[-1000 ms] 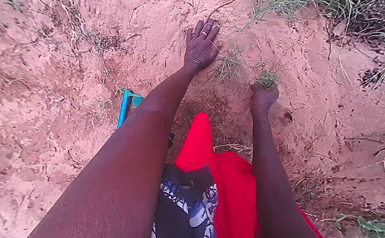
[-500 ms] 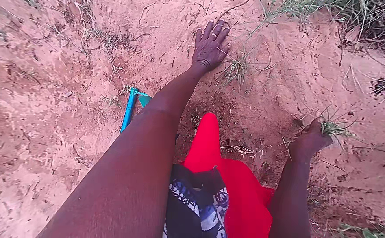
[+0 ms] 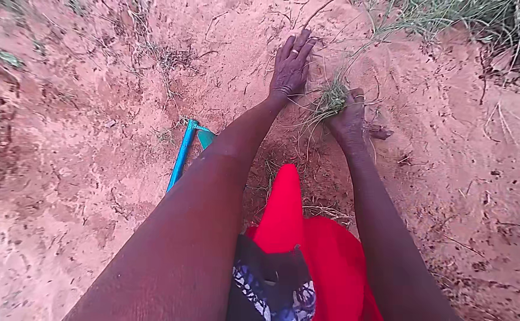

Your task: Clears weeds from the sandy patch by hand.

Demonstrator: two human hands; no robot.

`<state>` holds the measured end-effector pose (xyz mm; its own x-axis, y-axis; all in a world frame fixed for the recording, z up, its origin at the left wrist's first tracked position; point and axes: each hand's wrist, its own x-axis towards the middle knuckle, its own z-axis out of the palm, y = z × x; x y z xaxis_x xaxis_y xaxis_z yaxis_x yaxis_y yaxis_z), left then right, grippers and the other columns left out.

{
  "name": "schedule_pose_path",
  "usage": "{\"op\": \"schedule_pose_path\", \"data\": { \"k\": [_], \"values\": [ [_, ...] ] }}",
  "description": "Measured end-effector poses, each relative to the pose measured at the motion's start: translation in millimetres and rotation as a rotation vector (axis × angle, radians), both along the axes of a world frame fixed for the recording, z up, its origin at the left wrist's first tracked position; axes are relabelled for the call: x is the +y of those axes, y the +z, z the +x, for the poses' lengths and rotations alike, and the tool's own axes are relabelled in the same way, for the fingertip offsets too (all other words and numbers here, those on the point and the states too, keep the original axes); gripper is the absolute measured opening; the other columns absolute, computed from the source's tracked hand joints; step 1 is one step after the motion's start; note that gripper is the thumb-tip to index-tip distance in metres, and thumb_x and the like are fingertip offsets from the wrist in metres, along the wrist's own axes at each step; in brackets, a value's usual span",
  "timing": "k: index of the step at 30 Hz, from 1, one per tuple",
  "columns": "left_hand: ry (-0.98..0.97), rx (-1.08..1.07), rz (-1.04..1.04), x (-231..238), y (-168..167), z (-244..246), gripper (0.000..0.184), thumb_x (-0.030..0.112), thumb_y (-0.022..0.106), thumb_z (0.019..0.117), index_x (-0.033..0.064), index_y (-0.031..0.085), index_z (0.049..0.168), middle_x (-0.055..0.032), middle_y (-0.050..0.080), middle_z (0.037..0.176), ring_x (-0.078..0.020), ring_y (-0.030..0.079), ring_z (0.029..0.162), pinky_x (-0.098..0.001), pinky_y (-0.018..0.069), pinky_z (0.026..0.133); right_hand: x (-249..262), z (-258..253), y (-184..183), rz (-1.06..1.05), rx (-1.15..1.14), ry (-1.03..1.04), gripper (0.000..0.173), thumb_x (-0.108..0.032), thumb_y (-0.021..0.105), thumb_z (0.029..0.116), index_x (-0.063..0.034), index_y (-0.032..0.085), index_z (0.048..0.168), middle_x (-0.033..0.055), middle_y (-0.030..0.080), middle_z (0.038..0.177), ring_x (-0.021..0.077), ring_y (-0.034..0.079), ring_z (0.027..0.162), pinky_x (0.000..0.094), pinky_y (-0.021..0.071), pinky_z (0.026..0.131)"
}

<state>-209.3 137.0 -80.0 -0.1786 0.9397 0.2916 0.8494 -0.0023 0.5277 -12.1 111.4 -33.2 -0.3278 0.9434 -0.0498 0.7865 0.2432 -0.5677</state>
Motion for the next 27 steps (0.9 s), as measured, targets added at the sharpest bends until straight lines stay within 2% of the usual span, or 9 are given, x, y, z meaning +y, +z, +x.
{"op": "schedule_pose_path", "data": {
  "k": [5, 7, 14, 17, 19, 20, 21, 22, 27],
  "values": [
    [0.034, 0.039, -0.017, 0, 0, 2, 0.048, 0.013, 0.045, 0.1025, 0.0101, 0.052, 0.15, -0.0085, 0.043, 0.161, -0.0364, 0.037, 0.149, -0.0518, 0.0272, 0.119, 4, -22, -15, 0.228, 0.0, 0.181, 0.046, -0.021, 0.075, 0.08, -0.0004, 0.07, 0.12, 0.0274, 0.059, 0.135, 0.0508, 0.051, 0.129, 0.0647, 0.0383, 0.105],
    [0.03, 0.027, 0.098, 1, -5, 3, 0.044, 0.012, 0.045, 0.1024, 0.0082, 0.058, 0.145, -0.0123, 0.05, 0.156, -0.0403, 0.045, 0.143, -0.0538, 0.0322, 0.115, -1, -28, -23, 0.35, 0.044, 0.292, 0.035, -0.021, 0.072, 0.0854, -0.0015, 0.073, 0.114, 0.0243, 0.065, 0.132, 0.0505, 0.053, 0.131, 0.0649, 0.0362, 0.11],
    [0.038, -0.097, 0.314, 6, -14, -2, 0.041, 0.004, 0.052, 0.0959, 0.0007, 0.065, 0.134, -0.0199, 0.059, 0.145, -0.045, 0.053, 0.134, -0.0532, 0.0402, 0.11, 0, -34, -28, 0.434, 0.19, 0.394, 0.031, -0.009, 0.075, 0.0842, 0.0059, 0.071, 0.111, 0.0255, 0.075, 0.105, 0.0493, 0.069, 0.105, 0.0594, 0.0532, 0.092],
    [0.037, -0.083, 0.29, 7, -13, -1, 0.039, 0.005, 0.053, 0.0979, 0.0014, 0.064, 0.135, -0.0192, 0.057, 0.147, -0.0438, 0.052, 0.136, -0.0523, 0.0387, 0.112, 2, -38, -18, 0.276, 0.318, 0.203, 0.028, -0.009, 0.071, 0.0882, 0.0098, 0.072, 0.109, 0.0277, 0.074, 0.104, 0.0445, 0.072, 0.101, 0.0584, 0.0534, 0.09],
    [0.023, -0.078, 0.143, 3, -1, 0, 0.047, 0.005, 0.052, 0.0964, 0.0028, 0.057, 0.143, -0.0166, 0.05, 0.155, -0.0413, 0.044, 0.144, -0.051, 0.0311, 0.118, 10, -43, -5, 0.022, 0.576, -0.056, 0.024, -0.009, 0.064, 0.0967, 0.0084, 0.067, 0.112, 0.0156, 0.071, 0.102, 0.018, 0.068, 0.1, 0.0354, 0.0523, 0.095],
    [0.02, -0.07, 0.128, 2, 0, -1, 0.048, 0.005, 0.052, 0.096, 0.003, 0.057, 0.144, -0.0165, 0.049, 0.155, -0.0413, 0.044, 0.143, -0.0512, 0.0316, 0.117, 20, -45, -4, -0.126, 0.791, -0.15, 0.013, -0.009, 0.06, 0.1004, 0.0007, 0.062, 0.109, 0.0031, 0.065, 0.092, 0.0052, 0.063, 0.086, 0.0232, 0.0535, 0.085],
    [0.017, -0.058, 0.127, 1, -1, -2, 0.047, 0.007, 0.053, 0.0972, 0.0036, 0.057, 0.144, -0.0164, 0.05, 0.155, -0.0413, 0.045, 0.143, -0.0517, 0.0329, 0.116, 30, -45, -6, -0.247, 1.002, -0.212, 0.005, -0.008, 0.055, 0.1019, -0.0082, 0.057, 0.097, -0.0037, 0.058, 0.074, 0.0026, 0.057, 0.064, 0.0205, 0.0528, 0.066],
    [0.007, -0.042, 0.115, -1, -2, -2, 0.048, 0.007, 0.053, 0.0967, 0.0044, 0.057, 0.144, -0.0161, 0.049, 0.156, -0.0411, 0.045, 0.143, -0.0524, 0.0331, 0.116, 37, -43, -7, -0.355, 1.126, -0.222, 0.019, -0.011, 0.049, 0.1057, -0.0141, 0.053, 0.088, -0.0072, 0.052, 0.061, 0.0029, 0.05, 0.051, 0.0211, 0.0503, 0.054],
    [-0.018, -0.006, 0.018, 1, 1, -3, 0.052, 0.018, 0.05, 0.1004, 0.0064, 0.05, 0.151, -0.0146, 0.041, 0.161, -0.0408, 0.038, 0.148, -0.0534, 0.0275, 0.12, 45, -37, -7, -0.519, 1.054, -0.281, 0.021, -0.012, 0.045, 0.1058, -0.0129, 0.052, 0.086, -0.0087, 0.045, 0.054, 0.0043, 0.043, 0.043, 0.0236, 0.0472, 0.047]
  ]
}}
